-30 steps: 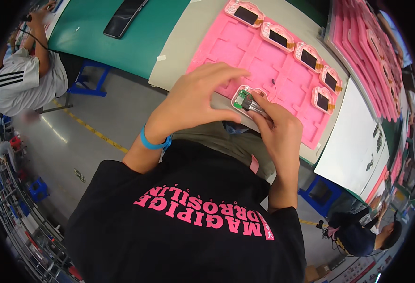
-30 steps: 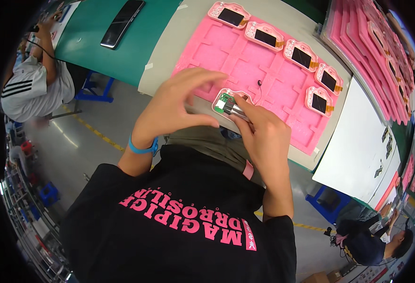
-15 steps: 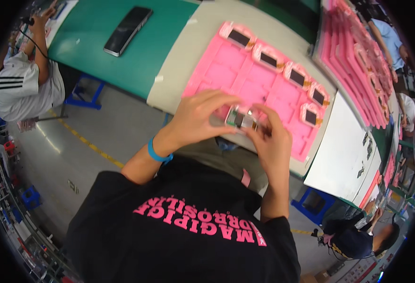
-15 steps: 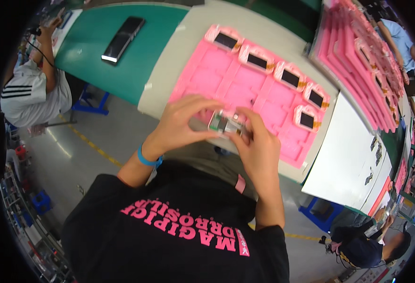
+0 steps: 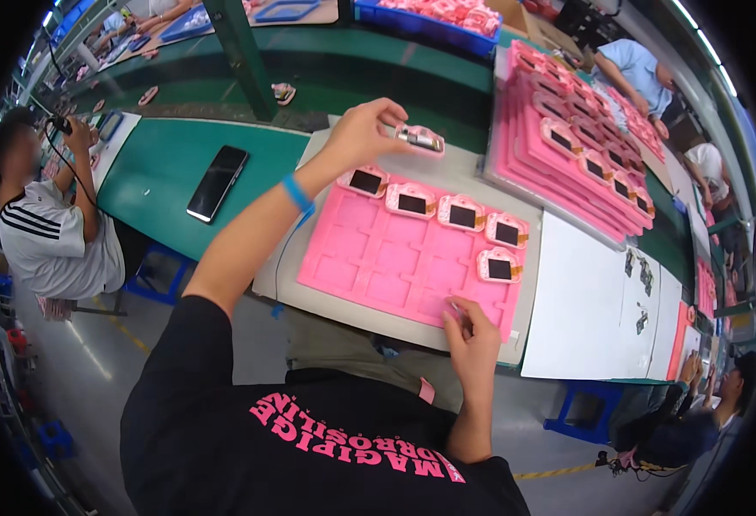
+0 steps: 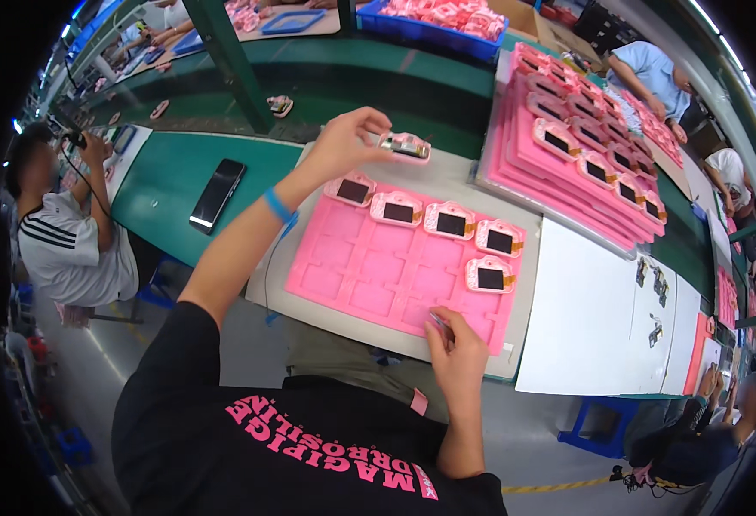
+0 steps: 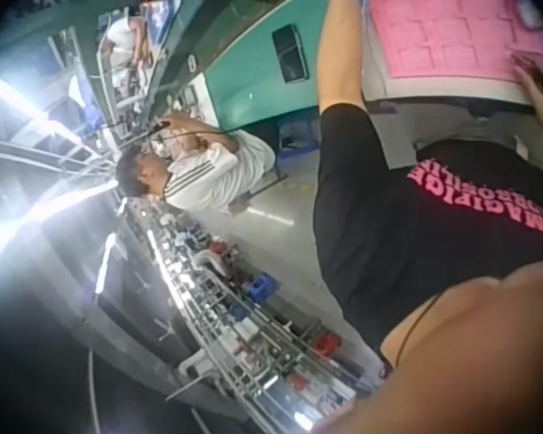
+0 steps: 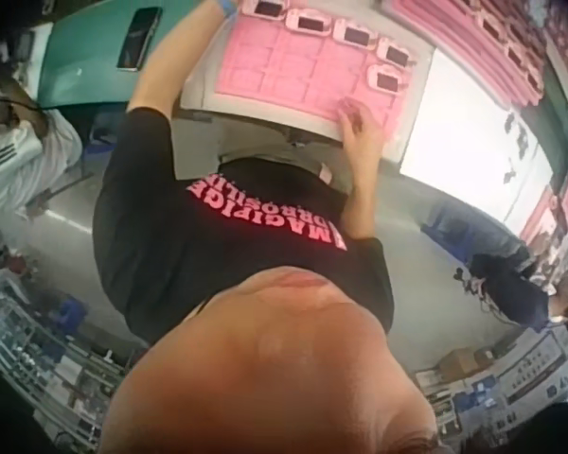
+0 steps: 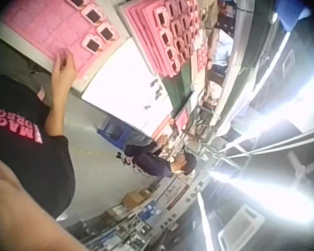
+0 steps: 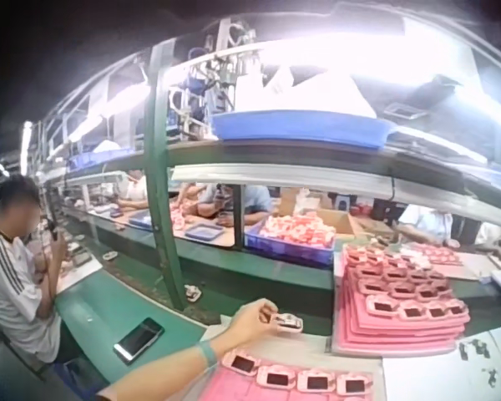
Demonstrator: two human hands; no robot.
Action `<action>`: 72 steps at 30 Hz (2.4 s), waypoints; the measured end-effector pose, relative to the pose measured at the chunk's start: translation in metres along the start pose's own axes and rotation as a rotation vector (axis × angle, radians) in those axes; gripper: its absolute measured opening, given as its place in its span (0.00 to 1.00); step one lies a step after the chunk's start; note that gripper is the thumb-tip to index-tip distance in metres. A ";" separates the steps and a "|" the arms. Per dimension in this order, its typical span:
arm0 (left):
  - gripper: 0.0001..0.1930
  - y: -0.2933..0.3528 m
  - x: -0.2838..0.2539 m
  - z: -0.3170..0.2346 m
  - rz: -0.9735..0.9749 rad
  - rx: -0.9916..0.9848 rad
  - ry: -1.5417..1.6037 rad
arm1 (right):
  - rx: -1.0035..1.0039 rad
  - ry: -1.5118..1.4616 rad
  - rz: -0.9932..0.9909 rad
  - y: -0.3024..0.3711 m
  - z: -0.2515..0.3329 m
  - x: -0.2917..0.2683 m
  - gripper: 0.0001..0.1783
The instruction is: The recorder is assembling electronic components by applying a tool to circuit boards and placing them into a pink tray.
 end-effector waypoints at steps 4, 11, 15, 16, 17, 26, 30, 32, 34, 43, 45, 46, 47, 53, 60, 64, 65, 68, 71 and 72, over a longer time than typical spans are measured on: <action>0.28 -0.078 0.060 0.048 -0.039 0.104 -0.124 | 0.160 -0.137 0.000 0.017 -0.019 -0.018 0.14; 0.19 0.033 0.097 -0.035 0.295 0.269 -0.269 | 0.210 0.052 -0.400 0.016 -0.118 -0.203 0.09; 0.19 0.111 0.131 -0.085 0.412 0.483 -0.289 | 0.230 0.378 -0.718 -0.014 -0.240 -0.367 0.14; 0.20 0.119 0.137 -0.096 0.408 0.504 -0.313 | 0.132 0.512 -0.823 -0.018 -0.257 -0.399 0.16; 0.20 0.131 0.142 -0.094 0.395 0.470 -0.315 | 0.121 0.512 -0.788 -0.023 -0.273 -0.418 0.16; 0.11 0.171 0.187 -0.089 0.122 0.546 -0.455 | 0.259 0.697 -0.685 -0.044 -0.308 -0.460 0.24; 0.07 0.196 0.153 -0.093 0.089 0.633 -0.407 | 0.293 0.735 -0.697 -0.022 -0.304 -0.472 0.24; 0.05 0.219 0.114 -0.091 0.080 0.584 -0.410 | 0.269 0.782 -0.649 -0.011 -0.302 -0.464 0.22; 0.04 0.245 0.079 -0.086 0.051 0.510 -0.445 | 0.063 0.328 -0.608 -0.001 -0.253 -0.413 0.17; 0.06 0.303 0.056 -0.075 0.068 0.289 -0.082 | 0.017 -0.169 -0.337 0.109 -0.071 -0.090 0.15; 0.05 0.319 0.075 -0.080 0.165 0.211 0.087 | -0.052 -0.223 -0.230 0.111 -0.044 -0.031 0.16; 0.05 0.325 0.092 -0.069 0.197 0.053 0.285 | -0.105 -0.208 -0.160 0.109 -0.029 -0.008 0.16; 0.05 0.332 0.109 -0.055 0.221 -0.108 0.477 | -0.099 -0.208 -0.163 0.109 -0.027 0.006 0.16; 0.08 0.342 0.129 -0.023 0.225 -0.490 0.888 | -0.283 -0.266 0.220 0.111 -0.005 0.072 0.17; 0.08 0.318 0.103 -0.022 0.318 -0.576 0.881 | 0.095 -0.390 0.365 0.106 -0.024 0.060 0.13; 0.05 0.284 0.100 -0.036 0.399 -0.511 0.575 | 0.292 -0.680 0.318 0.093 -0.048 0.049 0.14; 0.05 0.276 0.102 -0.035 0.408 -0.512 0.564 | 0.295 -0.691 0.310 0.090 -0.050 0.046 0.14; 0.05 0.246 0.107 -0.036 0.363 -0.446 0.474 | 0.348 -0.769 0.305 0.084 -0.061 0.042 0.17; 0.05 0.231 0.112 -0.041 0.333 -0.381 0.375 | 0.378 -0.812 0.299 0.082 -0.067 0.039 0.18; 0.06 0.227 0.111 -0.044 0.305 -0.342 0.310 | 0.390 -0.824 0.305 0.081 -0.067 0.039 0.18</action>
Point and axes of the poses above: each hand's wrist, its own y-axis away from the middle knuckle, its own x-axis out of the palm, z = x × y, the point moved 10 cm from there along -y, towards the middle knuckle, and after that the axes turned 5 degrees about -y, right-handed, at the moved point
